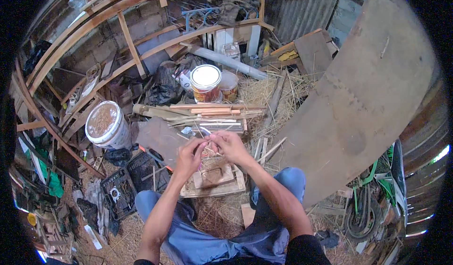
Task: The person whittles bamboo sticks with a knife and ties them together using pink string to construct a frame on top of a wooden block.
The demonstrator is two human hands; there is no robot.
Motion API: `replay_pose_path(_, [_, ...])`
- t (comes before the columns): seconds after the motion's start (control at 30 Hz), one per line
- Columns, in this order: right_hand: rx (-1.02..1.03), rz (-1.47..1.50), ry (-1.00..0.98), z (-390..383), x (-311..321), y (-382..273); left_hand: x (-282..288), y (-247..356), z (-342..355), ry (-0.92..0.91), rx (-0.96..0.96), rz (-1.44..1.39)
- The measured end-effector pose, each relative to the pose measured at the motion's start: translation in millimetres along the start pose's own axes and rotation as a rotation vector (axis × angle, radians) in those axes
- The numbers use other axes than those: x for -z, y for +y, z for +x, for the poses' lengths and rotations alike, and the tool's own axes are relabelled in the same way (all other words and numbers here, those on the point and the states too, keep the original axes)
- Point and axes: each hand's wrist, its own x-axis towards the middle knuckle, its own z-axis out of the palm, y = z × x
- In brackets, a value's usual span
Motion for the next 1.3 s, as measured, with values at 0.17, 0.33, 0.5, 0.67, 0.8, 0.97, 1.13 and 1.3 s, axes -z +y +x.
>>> replay_pose_path(0.17, [-0.087, 0.005, 0.038, -4.7, 4.4, -5.7, -1.8, 4.3, 0.6, -0.026, -0.029, 0.101])
replay_pose_path(0.33, [-0.076, 0.039, 0.151, -1.0, -8.5, 2.4, -2.4, -3.6, -6.3, 0.019, -0.101, 0.204])
replay_pose_path(0.5, [-0.090, 0.038, 0.443, 5.0, 19.8, 10.8, 4.1, -10.4, -16.2, 0.035, -0.169, 0.344])
replay_pose_path(0.67, [-0.057, 0.183, 0.547, -1.6, 80.0, -25.0, 29.9, -25.5, -18.5, 0.069, -0.107, 0.399])
replay_pose_path(0.8, [-0.129, 0.044, 0.197, -11.0, -0.5, -9.6, 20.6, -24.6, -21.5, 0.124, -0.110, 0.363])
replay_pose_path(0.97, [-0.077, 0.194, 0.091, 1.6, -10.1, 9.6, 7.8, -6.2, -19.7, 0.091, -0.157, 0.348])
replay_pose_path(1.13, [-0.127, 0.229, 0.229, 12.9, 20.2, 17.7, 11.3, -14.0, -23.8, 0.099, -0.142, 0.262])
replay_pose_path(1.3, [-0.030, 0.212, 0.441, 4.2, 67.7, -17.7, 32.9, -15.5, -26.8, 0.106, 0.049, 0.242])
